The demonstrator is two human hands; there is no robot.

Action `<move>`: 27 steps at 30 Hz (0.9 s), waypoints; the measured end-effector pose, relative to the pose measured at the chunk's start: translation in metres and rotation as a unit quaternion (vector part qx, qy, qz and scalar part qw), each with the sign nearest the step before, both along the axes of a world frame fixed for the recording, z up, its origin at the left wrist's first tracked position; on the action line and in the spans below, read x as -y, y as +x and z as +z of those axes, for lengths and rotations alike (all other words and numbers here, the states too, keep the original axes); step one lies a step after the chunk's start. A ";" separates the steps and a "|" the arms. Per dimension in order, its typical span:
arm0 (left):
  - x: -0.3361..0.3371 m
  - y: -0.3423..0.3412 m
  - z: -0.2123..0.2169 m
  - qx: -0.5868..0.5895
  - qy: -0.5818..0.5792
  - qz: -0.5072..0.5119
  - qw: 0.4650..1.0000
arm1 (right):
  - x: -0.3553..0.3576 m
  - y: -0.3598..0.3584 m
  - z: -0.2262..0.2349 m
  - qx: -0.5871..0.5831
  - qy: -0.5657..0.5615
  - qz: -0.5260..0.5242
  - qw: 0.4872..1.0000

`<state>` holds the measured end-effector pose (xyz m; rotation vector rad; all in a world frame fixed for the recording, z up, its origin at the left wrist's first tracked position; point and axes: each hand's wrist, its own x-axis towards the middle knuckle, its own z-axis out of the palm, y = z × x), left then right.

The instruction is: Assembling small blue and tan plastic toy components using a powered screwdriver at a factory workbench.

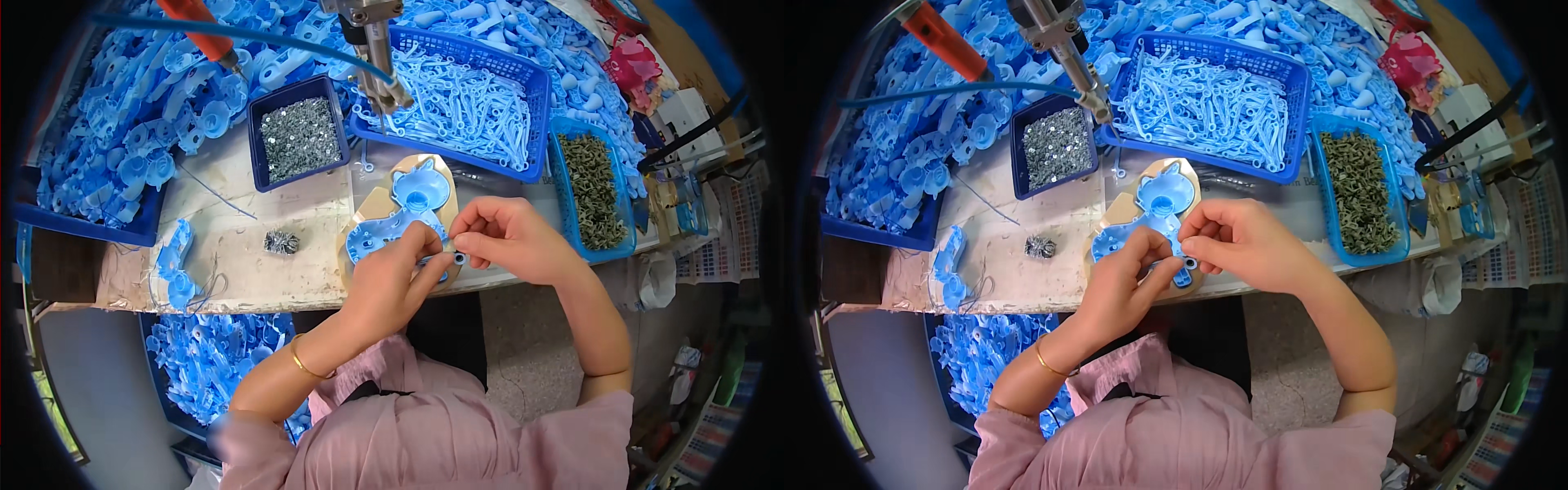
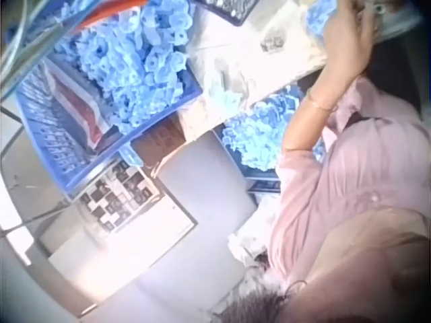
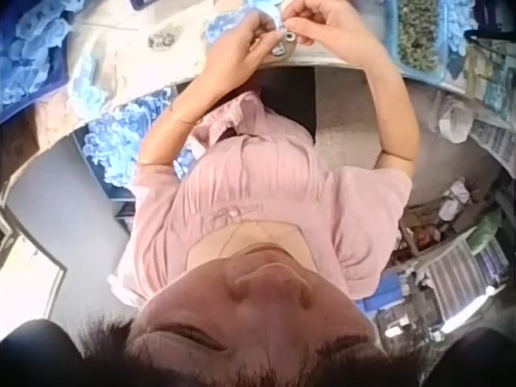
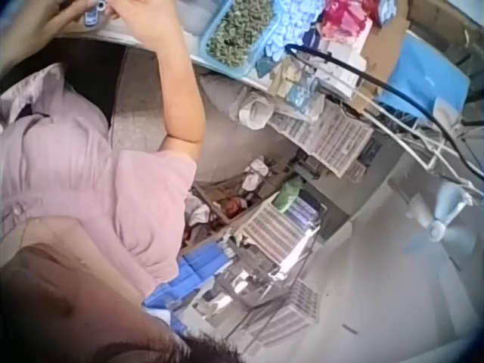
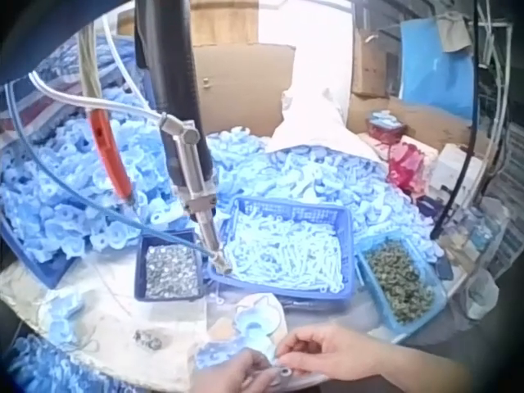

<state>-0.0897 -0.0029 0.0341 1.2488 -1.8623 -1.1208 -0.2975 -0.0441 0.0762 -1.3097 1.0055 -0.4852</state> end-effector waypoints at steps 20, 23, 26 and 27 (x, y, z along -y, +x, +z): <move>0.003 0.053 -0.011 0.099 -0.200 0.061 0.973 | 0.007 0.030 -0.038 -0.066 -0.133 -0.038 0.988; 0.009 0.067 -0.017 0.157 -0.248 0.062 0.954 | 0.013 0.032 -0.046 -0.069 -0.080 -0.044 0.993; 0.013 0.067 -0.023 0.161 -0.222 0.081 0.958 | 0.017 0.039 -0.049 -0.092 -0.087 -0.048 0.991; 0.015 0.066 -0.025 0.167 -0.223 0.089 0.956 | 0.018 0.040 -0.049 -0.093 -0.087 -0.047 0.991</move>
